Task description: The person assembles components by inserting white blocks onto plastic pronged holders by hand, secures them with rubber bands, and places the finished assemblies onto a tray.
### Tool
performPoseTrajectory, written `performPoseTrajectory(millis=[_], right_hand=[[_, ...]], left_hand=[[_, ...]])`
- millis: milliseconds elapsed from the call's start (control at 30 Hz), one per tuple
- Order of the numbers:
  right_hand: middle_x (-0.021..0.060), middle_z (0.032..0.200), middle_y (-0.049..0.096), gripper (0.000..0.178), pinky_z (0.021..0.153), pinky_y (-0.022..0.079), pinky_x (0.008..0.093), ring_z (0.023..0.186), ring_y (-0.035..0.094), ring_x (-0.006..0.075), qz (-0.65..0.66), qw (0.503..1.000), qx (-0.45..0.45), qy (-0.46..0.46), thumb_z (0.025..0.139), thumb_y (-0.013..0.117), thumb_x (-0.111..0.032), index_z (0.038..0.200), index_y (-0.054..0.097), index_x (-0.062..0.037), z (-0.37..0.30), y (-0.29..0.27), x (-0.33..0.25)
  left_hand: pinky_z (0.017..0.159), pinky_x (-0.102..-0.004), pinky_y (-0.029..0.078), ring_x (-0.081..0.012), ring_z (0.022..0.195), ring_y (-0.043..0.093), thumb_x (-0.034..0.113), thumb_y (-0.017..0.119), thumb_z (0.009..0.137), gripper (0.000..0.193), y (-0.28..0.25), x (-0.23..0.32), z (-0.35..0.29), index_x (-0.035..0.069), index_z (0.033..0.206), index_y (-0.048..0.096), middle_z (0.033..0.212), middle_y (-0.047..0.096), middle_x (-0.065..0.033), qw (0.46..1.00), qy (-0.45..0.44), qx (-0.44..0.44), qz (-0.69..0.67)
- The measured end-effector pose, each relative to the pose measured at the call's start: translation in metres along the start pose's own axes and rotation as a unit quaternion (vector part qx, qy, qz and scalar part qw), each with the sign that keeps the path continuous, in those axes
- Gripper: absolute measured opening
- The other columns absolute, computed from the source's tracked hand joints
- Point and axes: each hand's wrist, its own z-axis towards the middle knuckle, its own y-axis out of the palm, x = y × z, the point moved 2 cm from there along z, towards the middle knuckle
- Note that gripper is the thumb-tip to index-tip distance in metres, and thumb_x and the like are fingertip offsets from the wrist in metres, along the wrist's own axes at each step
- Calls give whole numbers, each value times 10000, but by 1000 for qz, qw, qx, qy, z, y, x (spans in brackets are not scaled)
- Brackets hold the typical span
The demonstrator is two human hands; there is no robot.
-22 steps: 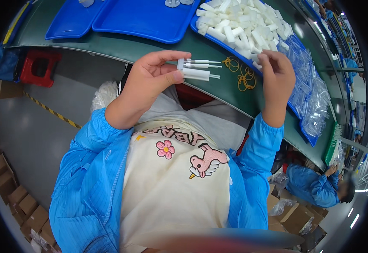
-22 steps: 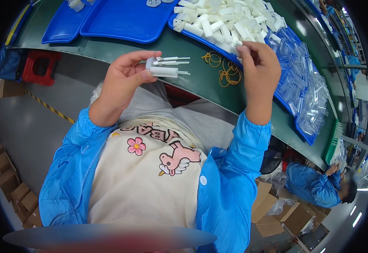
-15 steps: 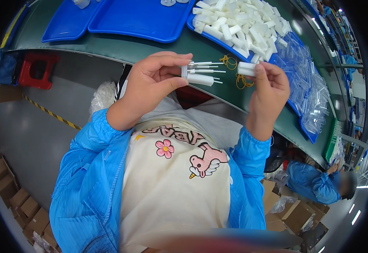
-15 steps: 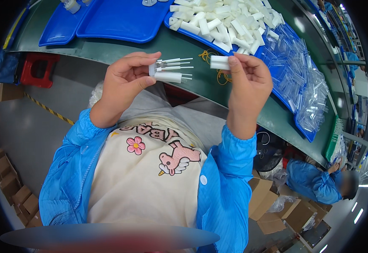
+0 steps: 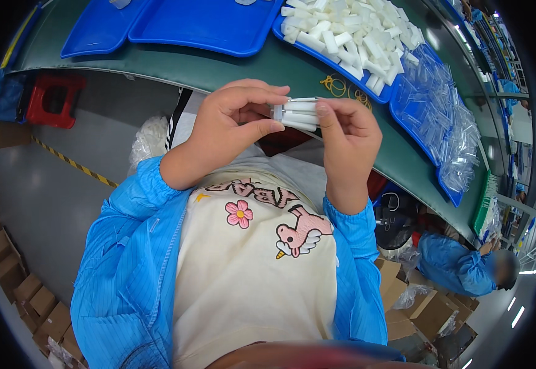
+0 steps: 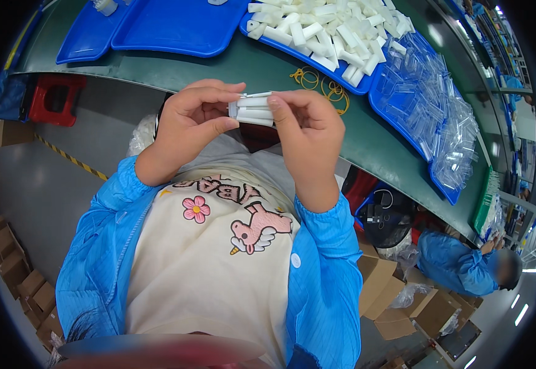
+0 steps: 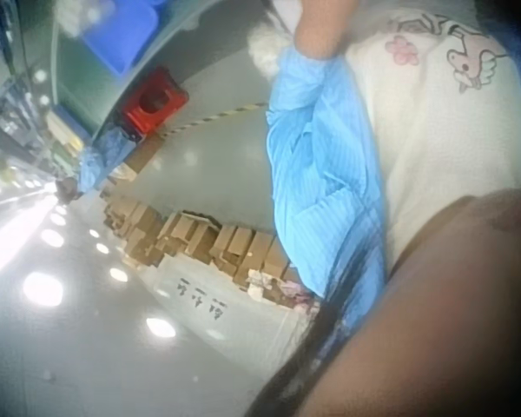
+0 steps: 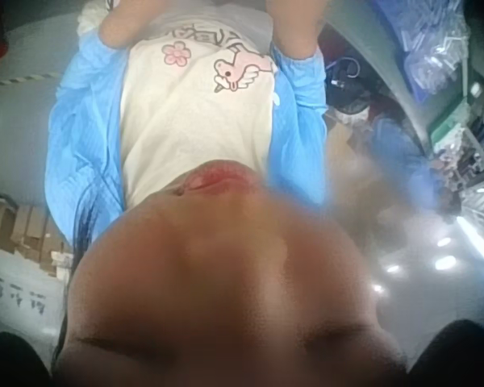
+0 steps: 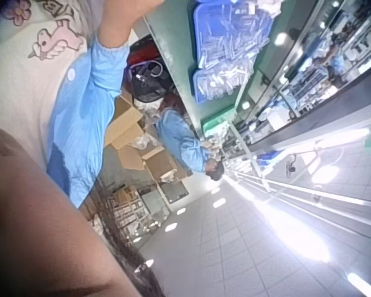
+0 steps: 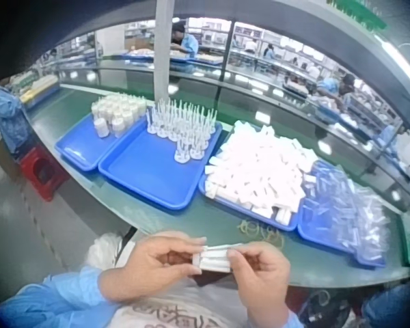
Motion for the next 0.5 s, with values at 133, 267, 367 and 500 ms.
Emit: performPoseTrajectory(millis=[133, 267, 367, 500], right_hand=[[87, 902, 692, 131, 714, 518, 232, 832, 655, 116, -97, 991, -86, -29, 907, 662, -53, 996, 666, 43, 7, -1, -7], [86, 909, 693, 143, 725, 509, 250, 818, 656, 146, -95, 993, -17, -67, 888, 672, -65, 1009, 675, 11, 30, -9, -11], [89, 930, 687, 206, 714, 497, 290, 810, 649, 190, -340, 928, 46, -149, 838, 710, -99, 1026, 671, -23, 59, -14, -13], [137, 954, 666, 275, 760, 480, 406, 845, 601, 322, -510, 793, -5, -334, 764, 747, -115, 1015, 657, -45, 89, -8, 0]], left_hand=[[904, -298, 536, -194, 1077, 605, -130, 661, 800, 380, -4, 0, 0, -5, 1156, 621, 1287, 549, -156, 1000, 11, 6, -2], [884, -281, 531, -190, 1104, 595, -116, 632, 824, 400, -12, -2, 1, 5, 1202, 583, 1302, 544, -157, 998, 7, 21, -66], [833, -271, 543, -152, 1035, 617, -69, 633, 859, 402, -15, -3, 1, 14, 1246, 562, 1276, 574, -123, 996, 5, 57, -73], [815, -269, 543, -149, 1025, 625, -35, 626, 881, 364, -19, 6, 1, 15, 1237, 567, 1280, 576, -124, 988, -78, 56, -119]])
